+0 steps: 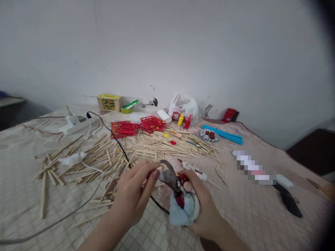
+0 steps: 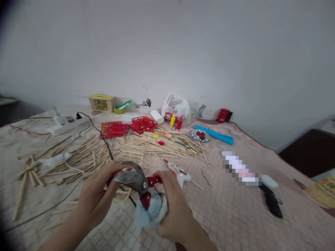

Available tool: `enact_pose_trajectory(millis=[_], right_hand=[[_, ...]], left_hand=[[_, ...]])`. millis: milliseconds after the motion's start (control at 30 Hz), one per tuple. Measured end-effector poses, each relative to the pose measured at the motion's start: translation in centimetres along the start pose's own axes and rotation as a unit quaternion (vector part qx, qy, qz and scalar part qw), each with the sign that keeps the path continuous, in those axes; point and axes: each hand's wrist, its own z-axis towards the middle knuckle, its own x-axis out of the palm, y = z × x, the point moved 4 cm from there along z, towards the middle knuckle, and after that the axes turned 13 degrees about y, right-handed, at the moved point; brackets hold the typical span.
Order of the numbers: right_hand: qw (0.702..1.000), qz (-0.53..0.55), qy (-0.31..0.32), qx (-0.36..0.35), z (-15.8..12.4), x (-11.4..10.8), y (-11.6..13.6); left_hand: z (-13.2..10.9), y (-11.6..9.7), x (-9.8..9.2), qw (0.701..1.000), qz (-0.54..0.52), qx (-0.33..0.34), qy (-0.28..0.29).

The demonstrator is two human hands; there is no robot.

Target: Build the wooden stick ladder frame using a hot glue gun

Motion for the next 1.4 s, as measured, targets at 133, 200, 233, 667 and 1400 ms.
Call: enact_pose_trajectory(millis=[133, 200, 233, 667, 1400], right_hand=[[1.000, -0.002, 0.004, -0.007, -0.23, 0.01, 0.40], [1.000, -0.002, 0.005, -0.007, -0.38, 0.03, 0.43], [1.000, -0.004, 0.007, -0.005, -0.47, 0.05, 0.42], [1.000, -0.016, 0.022, 0.000, -0.75, 0.23, 0.23], [1.000, -0.008, 0.028, 0.008, -0.88, 0.21, 0.04]], left_hand=[[-0.34, -0.18, 0.49, 1.000, 0.013, 0.022, 0.009], [-0.43, -0.22, 0.60, 1.000, 0.017, 0.024, 0.007], [-0.44, -0.22, 0.62, 1.000, 0.018, 0.023, 0.005], [-0.28, -0.26, 0.63, 0.999, 0.026, 0.024, -0.016], [-0.26, -0.26, 0.84, 0.999, 0.042, 0.031, -0.014]])
